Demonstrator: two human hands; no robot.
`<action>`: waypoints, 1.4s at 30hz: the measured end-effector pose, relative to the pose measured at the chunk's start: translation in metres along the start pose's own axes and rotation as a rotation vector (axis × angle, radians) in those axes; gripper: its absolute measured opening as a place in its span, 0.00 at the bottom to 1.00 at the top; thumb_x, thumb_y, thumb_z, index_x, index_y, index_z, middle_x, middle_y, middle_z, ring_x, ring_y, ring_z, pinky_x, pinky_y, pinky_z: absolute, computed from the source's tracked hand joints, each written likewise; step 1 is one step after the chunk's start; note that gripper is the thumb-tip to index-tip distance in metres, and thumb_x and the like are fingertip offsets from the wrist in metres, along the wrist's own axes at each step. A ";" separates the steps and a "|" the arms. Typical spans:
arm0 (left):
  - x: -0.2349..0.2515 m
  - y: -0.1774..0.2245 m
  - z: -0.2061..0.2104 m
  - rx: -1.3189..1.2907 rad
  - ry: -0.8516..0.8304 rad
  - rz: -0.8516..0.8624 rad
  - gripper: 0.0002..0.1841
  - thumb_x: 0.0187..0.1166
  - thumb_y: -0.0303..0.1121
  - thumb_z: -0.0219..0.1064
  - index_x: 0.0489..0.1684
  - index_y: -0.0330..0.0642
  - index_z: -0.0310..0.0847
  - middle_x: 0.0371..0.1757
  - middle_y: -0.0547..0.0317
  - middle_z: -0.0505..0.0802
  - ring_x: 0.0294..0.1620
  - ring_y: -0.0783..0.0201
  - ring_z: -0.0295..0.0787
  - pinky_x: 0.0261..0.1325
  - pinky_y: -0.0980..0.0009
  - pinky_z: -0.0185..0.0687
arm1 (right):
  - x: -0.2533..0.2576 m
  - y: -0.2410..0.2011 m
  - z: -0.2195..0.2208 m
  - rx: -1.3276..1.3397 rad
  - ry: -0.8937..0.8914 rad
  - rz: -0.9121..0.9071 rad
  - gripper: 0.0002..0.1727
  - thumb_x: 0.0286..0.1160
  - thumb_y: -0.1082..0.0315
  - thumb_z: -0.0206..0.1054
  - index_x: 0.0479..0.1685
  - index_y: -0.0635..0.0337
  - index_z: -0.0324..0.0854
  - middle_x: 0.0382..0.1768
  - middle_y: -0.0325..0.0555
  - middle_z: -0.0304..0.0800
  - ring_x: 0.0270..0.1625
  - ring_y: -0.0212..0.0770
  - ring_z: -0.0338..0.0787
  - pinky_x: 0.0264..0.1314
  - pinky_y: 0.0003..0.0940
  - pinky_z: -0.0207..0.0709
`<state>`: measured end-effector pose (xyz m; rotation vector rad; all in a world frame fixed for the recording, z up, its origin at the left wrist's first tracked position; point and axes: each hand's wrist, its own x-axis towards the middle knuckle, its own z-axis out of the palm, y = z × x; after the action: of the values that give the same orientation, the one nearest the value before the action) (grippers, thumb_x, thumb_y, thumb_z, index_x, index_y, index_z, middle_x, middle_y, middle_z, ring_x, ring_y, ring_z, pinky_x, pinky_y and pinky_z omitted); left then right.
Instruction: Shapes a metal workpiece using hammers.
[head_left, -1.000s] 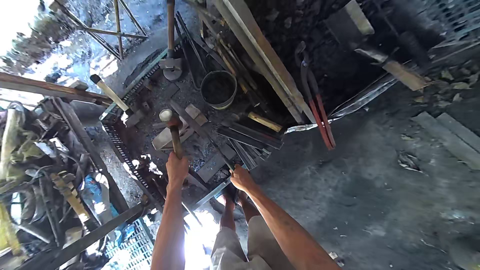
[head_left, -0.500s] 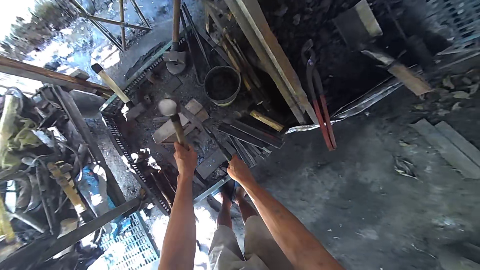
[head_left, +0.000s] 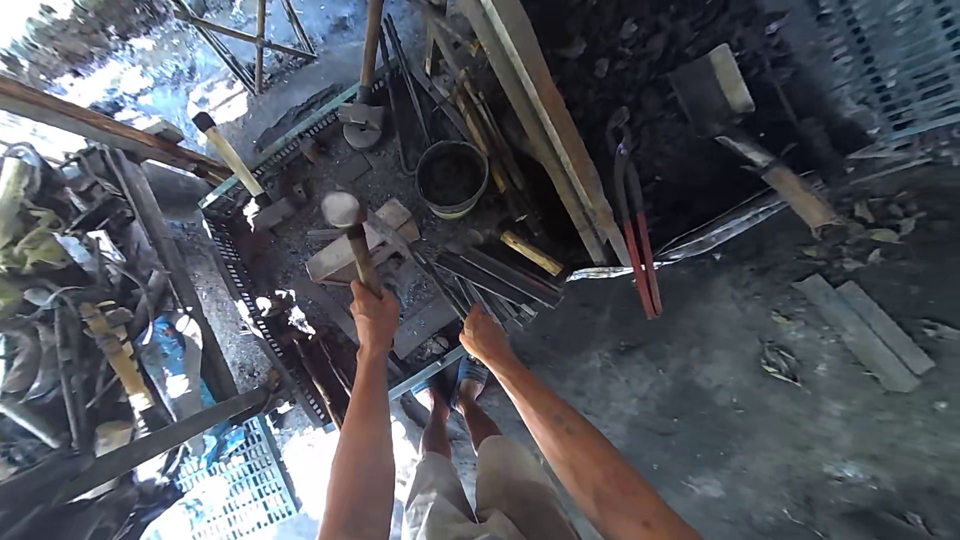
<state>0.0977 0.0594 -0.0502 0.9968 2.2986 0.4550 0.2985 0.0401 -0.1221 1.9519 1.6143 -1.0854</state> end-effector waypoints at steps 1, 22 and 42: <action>0.008 -0.007 0.010 0.036 -0.077 -0.047 0.22 0.81 0.37 0.64 0.68 0.34 0.70 0.40 0.39 0.91 0.41 0.42 0.93 0.44 0.41 0.88 | -0.001 -0.001 0.001 0.015 -0.014 -0.002 0.35 0.76 0.62 0.64 0.82 0.65 0.61 0.62 0.64 0.87 0.62 0.61 0.91 0.58 0.60 0.85; 0.000 0.021 -0.008 0.053 -0.035 -0.008 0.23 0.83 0.37 0.63 0.72 0.34 0.67 0.40 0.38 0.92 0.40 0.41 0.94 0.44 0.41 0.89 | -0.012 -0.006 0.012 -0.023 -0.026 -0.038 0.37 0.77 0.60 0.61 0.85 0.67 0.57 0.61 0.63 0.87 0.60 0.60 0.93 0.56 0.56 0.87; -0.009 0.027 -0.027 -0.059 0.082 0.026 0.23 0.85 0.38 0.63 0.70 0.33 0.69 0.34 0.41 0.90 0.34 0.44 0.92 0.38 0.44 0.88 | -0.014 -0.009 -0.006 -0.143 0.001 -0.047 0.34 0.76 0.61 0.61 0.83 0.64 0.61 0.59 0.61 0.88 0.59 0.60 0.93 0.54 0.58 0.86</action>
<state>0.1000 0.0686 -0.0124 0.9972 2.3325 0.5806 0.2911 0.0378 -0.1058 1.8316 1.6973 -0.9582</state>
